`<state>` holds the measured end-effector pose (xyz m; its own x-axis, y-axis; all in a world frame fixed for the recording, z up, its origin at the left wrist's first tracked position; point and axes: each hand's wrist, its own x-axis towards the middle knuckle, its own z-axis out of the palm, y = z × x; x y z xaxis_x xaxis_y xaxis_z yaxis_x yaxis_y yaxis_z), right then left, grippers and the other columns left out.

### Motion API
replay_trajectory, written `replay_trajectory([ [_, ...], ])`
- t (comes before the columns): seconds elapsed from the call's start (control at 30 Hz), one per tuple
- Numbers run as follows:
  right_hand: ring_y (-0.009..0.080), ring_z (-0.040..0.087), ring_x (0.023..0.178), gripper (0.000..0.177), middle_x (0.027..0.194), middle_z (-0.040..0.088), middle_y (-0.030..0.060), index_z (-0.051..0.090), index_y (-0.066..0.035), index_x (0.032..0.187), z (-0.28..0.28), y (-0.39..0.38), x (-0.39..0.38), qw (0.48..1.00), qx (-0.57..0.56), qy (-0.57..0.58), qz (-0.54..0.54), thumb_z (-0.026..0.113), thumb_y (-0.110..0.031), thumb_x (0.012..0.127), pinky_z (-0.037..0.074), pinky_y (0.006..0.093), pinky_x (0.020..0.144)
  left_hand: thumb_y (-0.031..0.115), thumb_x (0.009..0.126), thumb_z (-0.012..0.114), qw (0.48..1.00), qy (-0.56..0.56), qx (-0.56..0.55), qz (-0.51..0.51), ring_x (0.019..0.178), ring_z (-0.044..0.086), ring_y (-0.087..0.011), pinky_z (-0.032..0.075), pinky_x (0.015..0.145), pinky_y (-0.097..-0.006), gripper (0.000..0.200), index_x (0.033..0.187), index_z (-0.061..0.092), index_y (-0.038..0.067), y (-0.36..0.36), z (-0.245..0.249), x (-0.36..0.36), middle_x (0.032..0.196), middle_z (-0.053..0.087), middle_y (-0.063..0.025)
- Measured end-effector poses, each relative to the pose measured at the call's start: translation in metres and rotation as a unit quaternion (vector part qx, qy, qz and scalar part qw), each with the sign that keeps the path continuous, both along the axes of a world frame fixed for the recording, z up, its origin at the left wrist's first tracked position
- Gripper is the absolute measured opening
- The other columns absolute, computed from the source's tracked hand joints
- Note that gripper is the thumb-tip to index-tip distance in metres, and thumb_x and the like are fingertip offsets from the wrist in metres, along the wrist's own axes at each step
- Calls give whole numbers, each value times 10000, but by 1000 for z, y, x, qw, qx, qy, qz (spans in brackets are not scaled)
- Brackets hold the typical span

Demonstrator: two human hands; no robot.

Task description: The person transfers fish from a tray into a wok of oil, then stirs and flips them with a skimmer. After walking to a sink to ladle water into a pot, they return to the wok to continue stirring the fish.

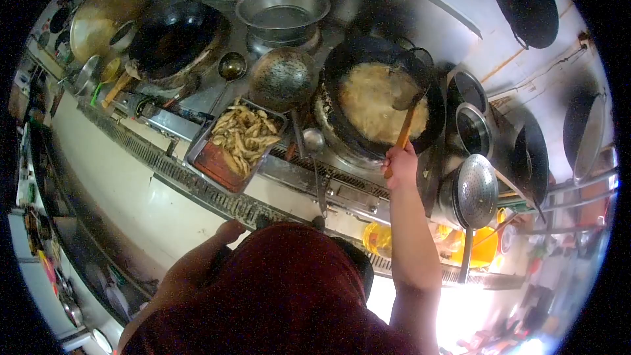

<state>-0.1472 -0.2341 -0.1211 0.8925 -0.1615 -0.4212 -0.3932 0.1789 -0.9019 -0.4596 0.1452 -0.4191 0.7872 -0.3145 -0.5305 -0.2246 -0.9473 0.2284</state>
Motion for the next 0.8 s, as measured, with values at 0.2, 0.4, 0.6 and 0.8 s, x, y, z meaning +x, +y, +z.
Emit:
replay_trajectory([
  [0.2,148,405,442,212,617,433,49,433,-98,904,-12,-17,10,998,52,42,-17,406,38,743,313,260,362,190,814,450,1000,-6,-19,12,913,566,-304,475,741,-412,202,874,628,117,5,5,-6,933,574,-156],
  [0.4,152,421,471,210,626,435,61,422,-91,898,7,-11,-11,990,141,17,-22,418,39,733,326,254,373,235,820,443,990,-28,-83,113,904,565,-327,464,760,-421,240,884,619,86,8,-25,-14,943,575,-186],
  [0.6,147,423,473,247,644,450,55,432,-101,943,-4,-26,-19,975,198,95,37,430,29,733,335,243,374,225,833,452,998,-57,-40,5,898,563,-298,466,754,-399,216,866,641,126,1,3,-4,890,578,-151],
  [0.8,139,418,443,320,650,461,44,459,-113,1012,11,-12,-43,993,106,-1,44,446,28,726,331,236,359,185,820,458,998,-54,-34,8,874,571,-286,476,734,-390,199,864,646,139,3,1,-3,873,576,-138],
])
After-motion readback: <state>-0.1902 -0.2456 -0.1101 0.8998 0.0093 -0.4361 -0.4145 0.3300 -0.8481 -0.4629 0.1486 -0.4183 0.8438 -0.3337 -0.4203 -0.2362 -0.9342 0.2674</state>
